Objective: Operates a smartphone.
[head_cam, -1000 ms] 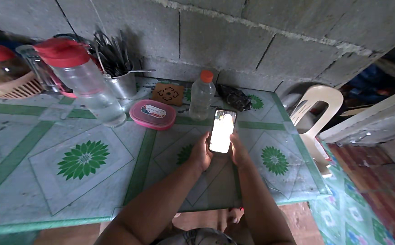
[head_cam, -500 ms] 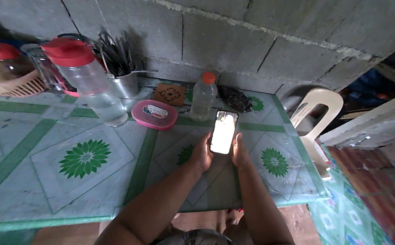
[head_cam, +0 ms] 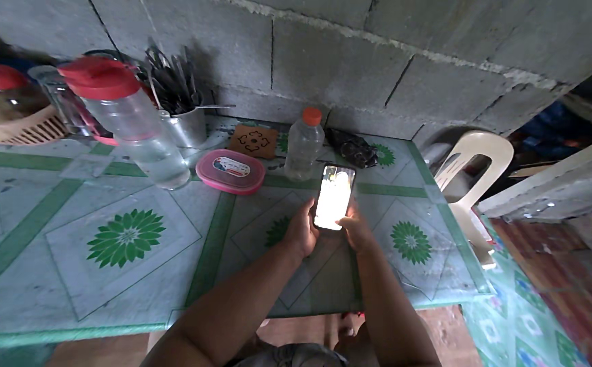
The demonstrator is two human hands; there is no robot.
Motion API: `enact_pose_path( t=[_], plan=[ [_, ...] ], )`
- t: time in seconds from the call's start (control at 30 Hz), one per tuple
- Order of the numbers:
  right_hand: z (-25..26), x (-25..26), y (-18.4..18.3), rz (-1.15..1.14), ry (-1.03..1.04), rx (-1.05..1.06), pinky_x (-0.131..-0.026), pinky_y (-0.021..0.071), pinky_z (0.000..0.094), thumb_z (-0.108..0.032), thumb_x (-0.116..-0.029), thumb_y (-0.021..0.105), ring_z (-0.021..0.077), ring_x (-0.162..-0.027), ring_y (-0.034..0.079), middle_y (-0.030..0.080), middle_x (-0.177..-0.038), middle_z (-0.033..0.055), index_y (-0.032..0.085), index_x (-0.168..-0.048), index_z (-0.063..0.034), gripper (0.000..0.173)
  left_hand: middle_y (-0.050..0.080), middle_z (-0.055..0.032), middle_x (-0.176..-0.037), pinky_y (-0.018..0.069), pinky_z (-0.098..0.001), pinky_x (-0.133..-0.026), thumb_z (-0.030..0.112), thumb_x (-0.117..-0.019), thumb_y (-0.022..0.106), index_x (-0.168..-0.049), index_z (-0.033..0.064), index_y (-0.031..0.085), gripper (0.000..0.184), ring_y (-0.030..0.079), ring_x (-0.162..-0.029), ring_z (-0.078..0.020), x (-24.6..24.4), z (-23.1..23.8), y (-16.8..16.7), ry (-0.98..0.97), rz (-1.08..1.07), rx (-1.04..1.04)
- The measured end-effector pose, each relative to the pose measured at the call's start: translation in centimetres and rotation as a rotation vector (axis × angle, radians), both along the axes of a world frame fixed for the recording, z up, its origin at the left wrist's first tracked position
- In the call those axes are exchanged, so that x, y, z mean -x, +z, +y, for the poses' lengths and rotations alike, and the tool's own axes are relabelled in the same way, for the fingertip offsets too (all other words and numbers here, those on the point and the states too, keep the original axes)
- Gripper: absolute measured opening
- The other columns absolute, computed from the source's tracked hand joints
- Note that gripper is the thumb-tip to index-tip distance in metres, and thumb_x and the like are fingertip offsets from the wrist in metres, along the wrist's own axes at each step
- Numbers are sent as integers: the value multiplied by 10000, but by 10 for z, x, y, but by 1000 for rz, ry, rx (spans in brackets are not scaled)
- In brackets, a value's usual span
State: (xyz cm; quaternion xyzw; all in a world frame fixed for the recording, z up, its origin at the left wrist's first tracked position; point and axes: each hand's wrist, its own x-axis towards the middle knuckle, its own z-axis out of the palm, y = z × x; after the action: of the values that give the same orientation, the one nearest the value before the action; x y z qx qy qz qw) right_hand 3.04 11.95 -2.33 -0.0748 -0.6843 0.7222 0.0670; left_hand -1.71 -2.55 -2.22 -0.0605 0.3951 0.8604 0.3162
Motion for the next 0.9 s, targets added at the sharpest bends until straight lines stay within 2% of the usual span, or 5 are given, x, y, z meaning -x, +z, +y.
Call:
enact_pose_path(
  t=[0.33,0.6,0.73,0.8,0.9],
  plan=[
    [2,-2,3,-38,27,-31,-1035,534,336,87,-641,568,158,-1299,563,465,-1499,181,143,-1577,-2,1032,600,-140,-1353,530,-422,-990,384,-1115,327,-1439,52,463,483,613,-1212,-231,0,0,0,11,3,0],
    [2,-1,1,-19,36,-28,-1049,523,320,80,-672,570,151,-1312,553,440,-1517,188,125,-1579,1,1014,606,-149,-1340,544,-435,-973,388,-1114,329,-1438,53,463,485,626,-1195,-246,0,0,2,12,-11,-6],
    [2,-3,-4,-20,-46,-40,-1168,396,356,-276,-962,506,173,-1447,405,320,-1621,186,177,-1613,-20,773,586,-143,-1380,524,-440,-1009,392,-1115,324,-1454,59,453,492,602,-1238,-239,0,-1,0,-2,19,0],
    [2,-3,-9,-24,-78,-59,-1202,360,376,-516,-995,437,189,-1481,368,297,-1639,196,170,-1618,-15,843,580,-135,-1393,522,-440,-1016,388,-1112,350,-1453,65,460,483,593,-1254,-234,0,0,-1,-2,22,13],
    [3,-2,-12,-1,-76,-51,-1202,367,357,-628,-1003,346,177,-1462,399,350,-1612,199,179,-1603,14,894,588,-128,-1381,521,-432,-1021,367,-1094,434,-1418,64,503,449,593,-1250,-224,0,0,-2,-9,38,48]
  ],
)
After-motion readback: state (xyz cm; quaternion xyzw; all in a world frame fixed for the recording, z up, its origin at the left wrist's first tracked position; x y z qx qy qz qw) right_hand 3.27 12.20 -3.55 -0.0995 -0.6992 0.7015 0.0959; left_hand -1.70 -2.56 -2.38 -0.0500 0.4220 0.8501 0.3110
